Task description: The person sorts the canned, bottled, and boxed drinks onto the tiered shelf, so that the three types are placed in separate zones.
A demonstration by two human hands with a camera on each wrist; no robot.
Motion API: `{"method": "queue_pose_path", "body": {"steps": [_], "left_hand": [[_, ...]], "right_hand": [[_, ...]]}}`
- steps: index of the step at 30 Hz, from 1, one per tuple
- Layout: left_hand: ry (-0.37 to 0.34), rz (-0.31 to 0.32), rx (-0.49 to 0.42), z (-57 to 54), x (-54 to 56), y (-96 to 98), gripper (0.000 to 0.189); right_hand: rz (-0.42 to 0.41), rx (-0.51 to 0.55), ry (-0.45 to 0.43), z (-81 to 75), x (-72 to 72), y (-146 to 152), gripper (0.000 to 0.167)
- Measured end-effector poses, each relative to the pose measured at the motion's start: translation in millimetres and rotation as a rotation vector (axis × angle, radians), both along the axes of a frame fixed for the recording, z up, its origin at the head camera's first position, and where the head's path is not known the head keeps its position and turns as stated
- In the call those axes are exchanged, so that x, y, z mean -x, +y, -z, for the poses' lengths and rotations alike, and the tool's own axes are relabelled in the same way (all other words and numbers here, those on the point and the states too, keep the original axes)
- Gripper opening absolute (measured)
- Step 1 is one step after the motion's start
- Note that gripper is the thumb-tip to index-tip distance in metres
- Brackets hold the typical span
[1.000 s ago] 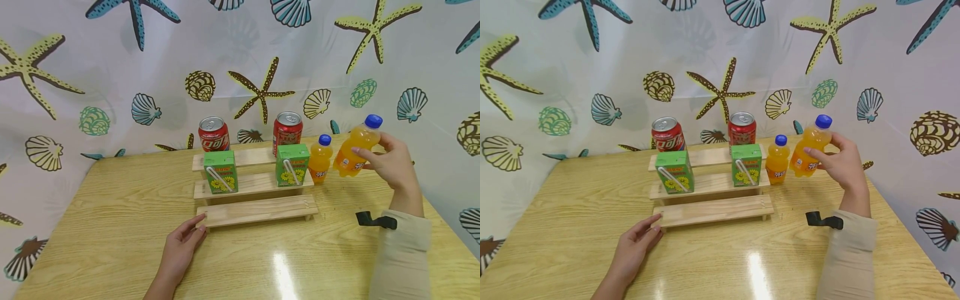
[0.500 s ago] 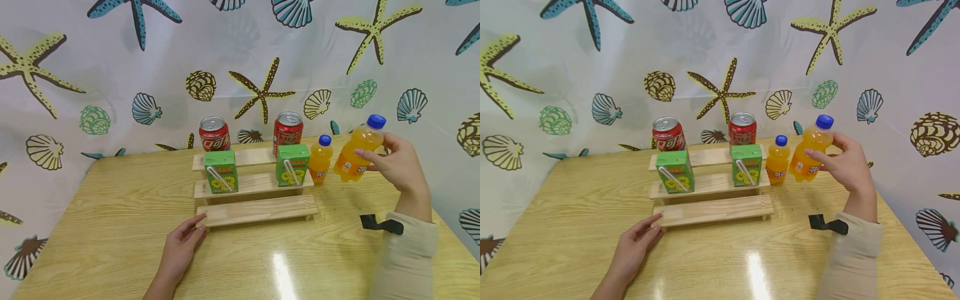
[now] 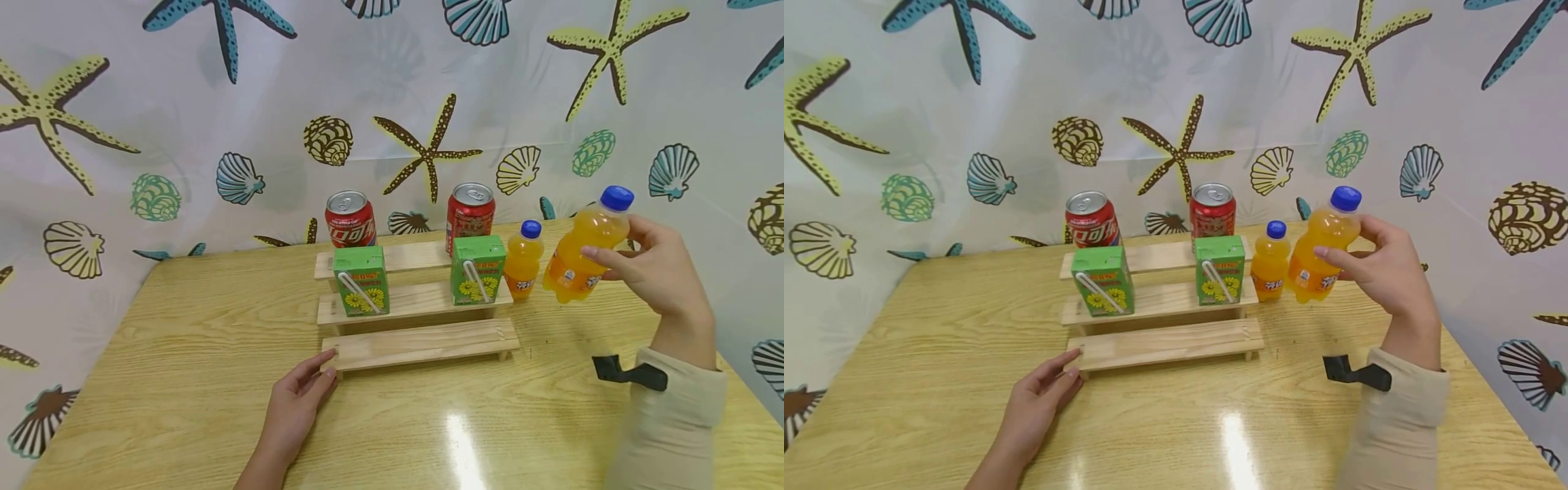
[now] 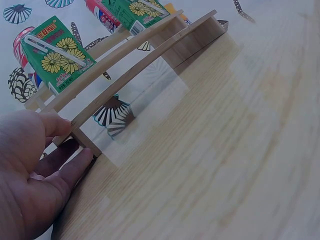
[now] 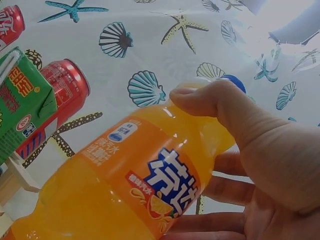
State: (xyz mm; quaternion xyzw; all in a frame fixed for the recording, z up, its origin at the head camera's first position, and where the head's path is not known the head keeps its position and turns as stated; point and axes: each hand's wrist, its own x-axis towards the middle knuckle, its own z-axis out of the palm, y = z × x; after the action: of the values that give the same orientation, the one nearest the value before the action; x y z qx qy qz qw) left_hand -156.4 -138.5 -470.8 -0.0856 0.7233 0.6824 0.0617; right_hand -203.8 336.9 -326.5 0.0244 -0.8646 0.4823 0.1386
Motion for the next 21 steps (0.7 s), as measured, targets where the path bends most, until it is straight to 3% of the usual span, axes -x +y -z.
{"method": "queue_pose_path", "body": {"steps": [12,21], "left_hand": [[0.002,-0.005,-0.008,1.1,0.1,-0.5,0.038],[0.008,0.002,-0.007,1.8,0.8,-1.1,0.038]], "right_hand": [[-0.055,0.021,0.006,-7.5,-8.4,-7,0.045],[-0.17,0.016,0.038,-11.0,-11.8,-17,0.041]]}}
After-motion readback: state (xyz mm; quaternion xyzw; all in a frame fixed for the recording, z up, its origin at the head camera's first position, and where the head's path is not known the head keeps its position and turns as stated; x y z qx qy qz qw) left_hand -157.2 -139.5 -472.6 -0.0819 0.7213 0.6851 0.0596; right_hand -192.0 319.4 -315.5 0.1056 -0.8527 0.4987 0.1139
